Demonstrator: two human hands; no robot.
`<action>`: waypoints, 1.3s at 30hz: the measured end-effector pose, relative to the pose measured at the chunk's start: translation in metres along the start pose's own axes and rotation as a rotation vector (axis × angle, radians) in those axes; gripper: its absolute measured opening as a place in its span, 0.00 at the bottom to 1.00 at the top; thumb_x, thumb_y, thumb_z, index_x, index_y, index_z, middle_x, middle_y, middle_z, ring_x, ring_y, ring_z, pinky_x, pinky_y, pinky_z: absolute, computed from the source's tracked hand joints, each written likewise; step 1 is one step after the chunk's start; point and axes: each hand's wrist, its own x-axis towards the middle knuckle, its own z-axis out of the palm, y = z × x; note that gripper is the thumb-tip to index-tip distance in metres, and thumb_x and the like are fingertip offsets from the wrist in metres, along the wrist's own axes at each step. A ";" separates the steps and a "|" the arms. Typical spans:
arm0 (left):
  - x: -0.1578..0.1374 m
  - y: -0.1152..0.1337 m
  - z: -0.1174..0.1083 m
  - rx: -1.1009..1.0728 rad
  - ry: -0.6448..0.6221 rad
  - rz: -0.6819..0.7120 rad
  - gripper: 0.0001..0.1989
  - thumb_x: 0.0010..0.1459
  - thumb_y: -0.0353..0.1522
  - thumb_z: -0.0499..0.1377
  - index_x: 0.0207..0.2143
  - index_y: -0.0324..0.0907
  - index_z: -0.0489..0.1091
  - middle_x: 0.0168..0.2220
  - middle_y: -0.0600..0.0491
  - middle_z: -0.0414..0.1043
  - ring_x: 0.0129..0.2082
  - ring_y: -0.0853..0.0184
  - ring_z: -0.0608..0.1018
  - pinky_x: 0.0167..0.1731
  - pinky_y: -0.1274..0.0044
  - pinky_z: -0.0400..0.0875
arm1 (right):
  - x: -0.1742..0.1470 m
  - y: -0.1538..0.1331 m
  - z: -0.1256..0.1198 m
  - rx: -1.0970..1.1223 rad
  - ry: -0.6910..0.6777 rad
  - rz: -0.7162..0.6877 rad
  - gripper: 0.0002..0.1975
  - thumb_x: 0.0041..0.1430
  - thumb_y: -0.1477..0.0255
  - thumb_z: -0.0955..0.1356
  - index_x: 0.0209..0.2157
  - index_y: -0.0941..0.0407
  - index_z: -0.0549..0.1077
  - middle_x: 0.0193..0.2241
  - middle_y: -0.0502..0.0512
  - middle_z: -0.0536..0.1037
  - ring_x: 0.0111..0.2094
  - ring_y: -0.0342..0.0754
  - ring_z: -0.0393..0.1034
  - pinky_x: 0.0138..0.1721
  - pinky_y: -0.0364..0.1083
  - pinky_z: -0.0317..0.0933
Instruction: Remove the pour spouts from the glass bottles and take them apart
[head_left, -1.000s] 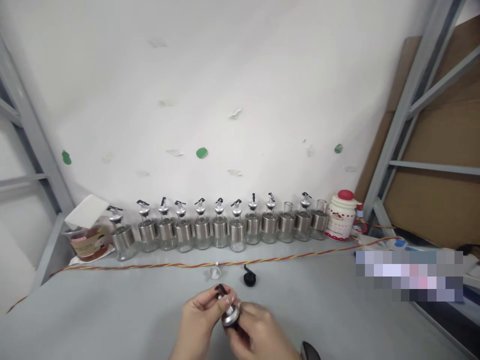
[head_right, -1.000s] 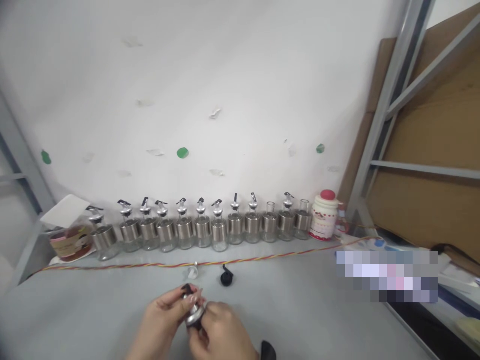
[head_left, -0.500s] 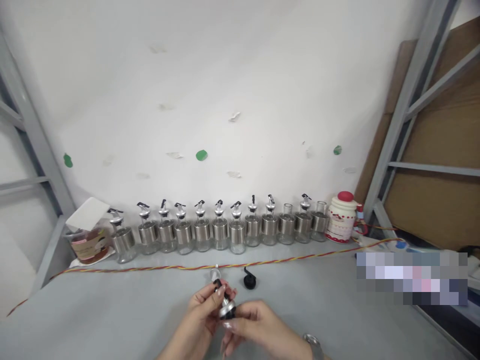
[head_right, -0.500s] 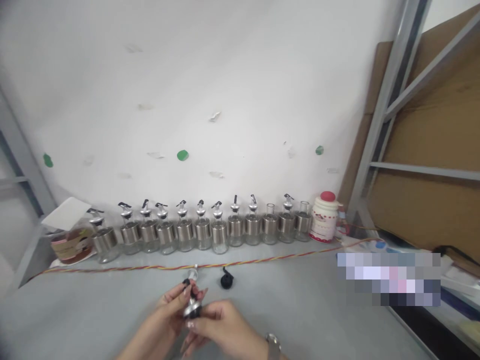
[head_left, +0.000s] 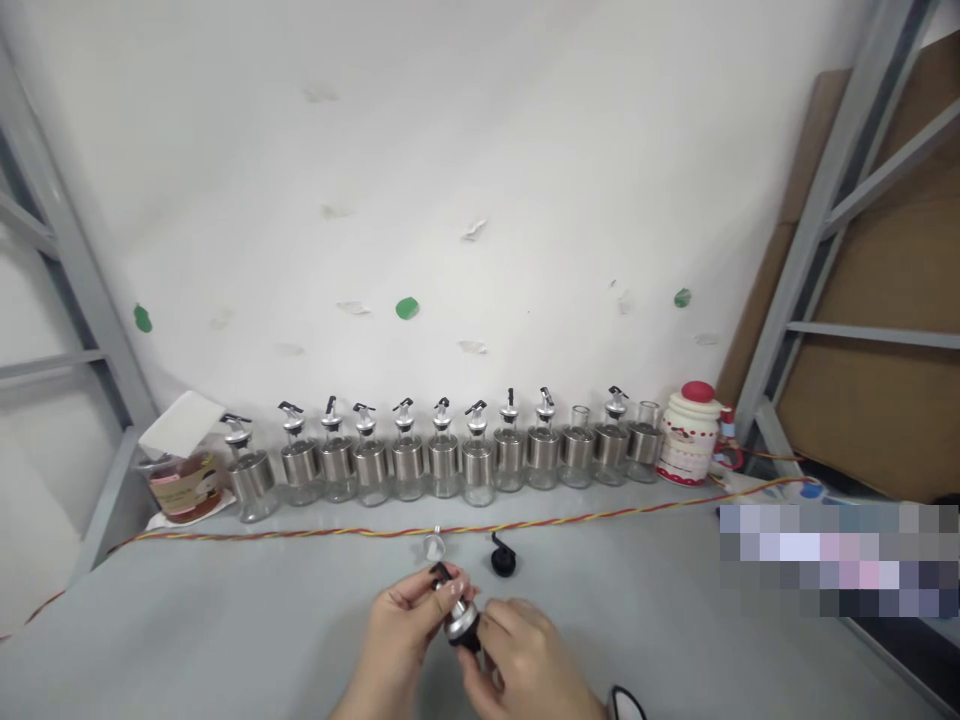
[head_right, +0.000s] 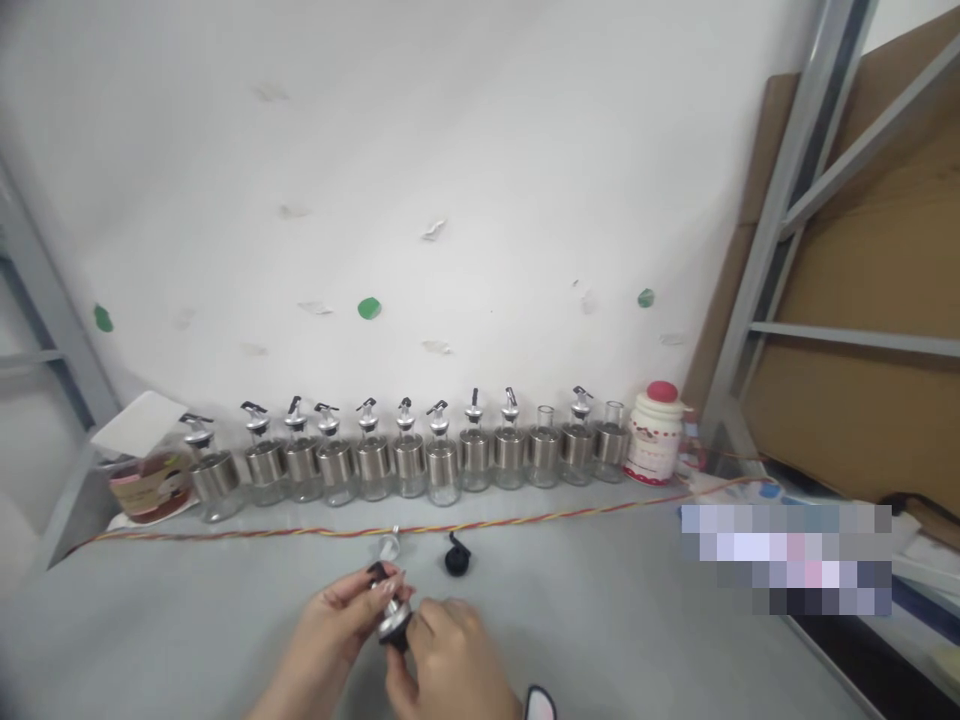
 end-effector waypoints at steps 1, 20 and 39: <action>0.000 0.000 -0.001 0.006 0.025 0.000 0.12 0.33 0.31 0.69 0.24 0.37 0.75 0.22 0.50 0.76 0.26 0.67 0.76 0.30 0.80 0.66 | -0.002 0.000 0.003 -0.111 0.062 -0.087 0.07 0.44 0.78 0.62 0.23 0.60 0.71 0.20 0.55 0.71 0.22 0.46 0.63 0.25 0.44 0.56; -0.007 0.013 -0.004 0.060 -0.178 -0.038 0.11 0.37 0.35 0.67 0.24 0.36 0.75 0.23 0.49 0.75 0.25 0.69 0.75 0.27 0.81 0.67 | 0.016 -0.003 -0.020 1.180 -0.539 0.594 0.14 0.42 0.66 0.66 0.11 0.59 0.65 0.10 0.47 0.63 0.12 0.37 0.55 0.14 0.37 0.47; 0.026 -0.003 -0.035 0.641 0.006 0.216 0.14 0.36 0.40 0.65 0.23 0.38 0.76 0.23 0.56 0.63 0.22 0.72 0.65 0.22 0.81 0.58 | 0.022 0.076 -0.049 -0.276 -0.375 0.704 0.25 0.57 0.62 0.53 0.21 0.59 0.73 0.21 0.63 0.76 0.22 0.53 0.71 0.19 0.43 0.49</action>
